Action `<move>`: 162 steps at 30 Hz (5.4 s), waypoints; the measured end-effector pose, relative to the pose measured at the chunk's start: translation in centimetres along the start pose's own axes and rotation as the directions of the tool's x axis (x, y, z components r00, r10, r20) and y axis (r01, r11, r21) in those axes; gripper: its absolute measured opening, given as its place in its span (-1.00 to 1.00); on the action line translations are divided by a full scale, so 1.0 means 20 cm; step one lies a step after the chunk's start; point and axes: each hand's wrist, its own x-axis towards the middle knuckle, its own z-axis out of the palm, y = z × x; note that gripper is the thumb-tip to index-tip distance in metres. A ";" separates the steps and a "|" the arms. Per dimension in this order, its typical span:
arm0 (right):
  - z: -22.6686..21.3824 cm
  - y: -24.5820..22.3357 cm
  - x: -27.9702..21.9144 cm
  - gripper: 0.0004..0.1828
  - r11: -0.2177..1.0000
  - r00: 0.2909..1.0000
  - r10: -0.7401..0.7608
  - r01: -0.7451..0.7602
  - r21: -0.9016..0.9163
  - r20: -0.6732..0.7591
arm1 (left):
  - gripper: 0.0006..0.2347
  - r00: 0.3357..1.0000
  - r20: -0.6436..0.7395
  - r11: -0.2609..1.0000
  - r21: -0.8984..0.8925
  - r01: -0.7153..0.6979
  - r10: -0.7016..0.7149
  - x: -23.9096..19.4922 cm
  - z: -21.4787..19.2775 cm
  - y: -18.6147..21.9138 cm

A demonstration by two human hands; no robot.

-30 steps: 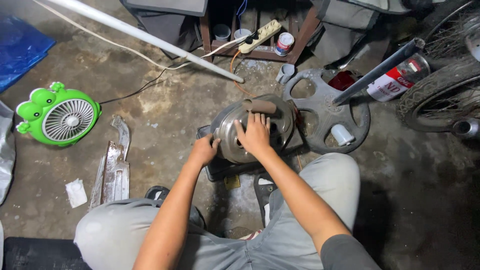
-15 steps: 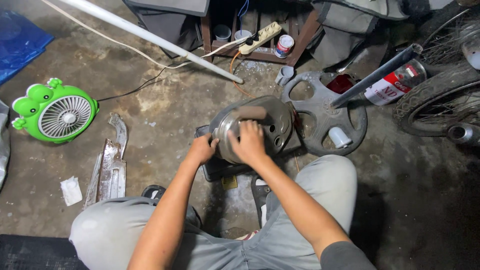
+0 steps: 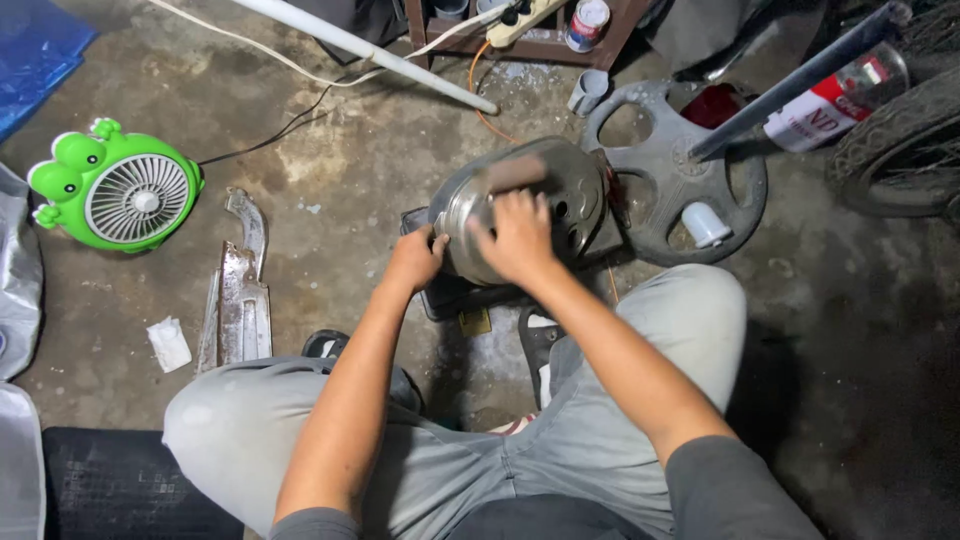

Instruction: Sanding the exterior surface of a metal fuel tank by hand using sandpaper

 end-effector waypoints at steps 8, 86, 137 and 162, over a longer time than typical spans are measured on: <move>-0.06 0.37 0.16 -0.33 0.827 0.897 0.378 -0.438 0.352 0.227 | -0.66 1.000 -0.001 1.000 -0.023 -0.015 0.015 -0.03 -0.04 0.05; -0.29 0.03 0.29 0.06 0.659 0.676 0.478 -0.698 0.280 0.560 | 0.23 0.972 0.231 0.986 0.147 -0.079 0.043 0.08 -0.14 0.47; -0.30 0.28 0.21 0.06 0.779 0.727 0.373 -0.583 0.231 0.577 | 0.27 0.976 0.218 0.988 0.149 -0.036 0.002 0.10 -0.14 0.48; -0.20 0.55 0.23 0.15 0.709 0.706 0.405 -0.644 0.289 0.581 | 0.29 0.974 0.226 0.987 0.160 -0.018 -0.019 0.11 -0.12 0.46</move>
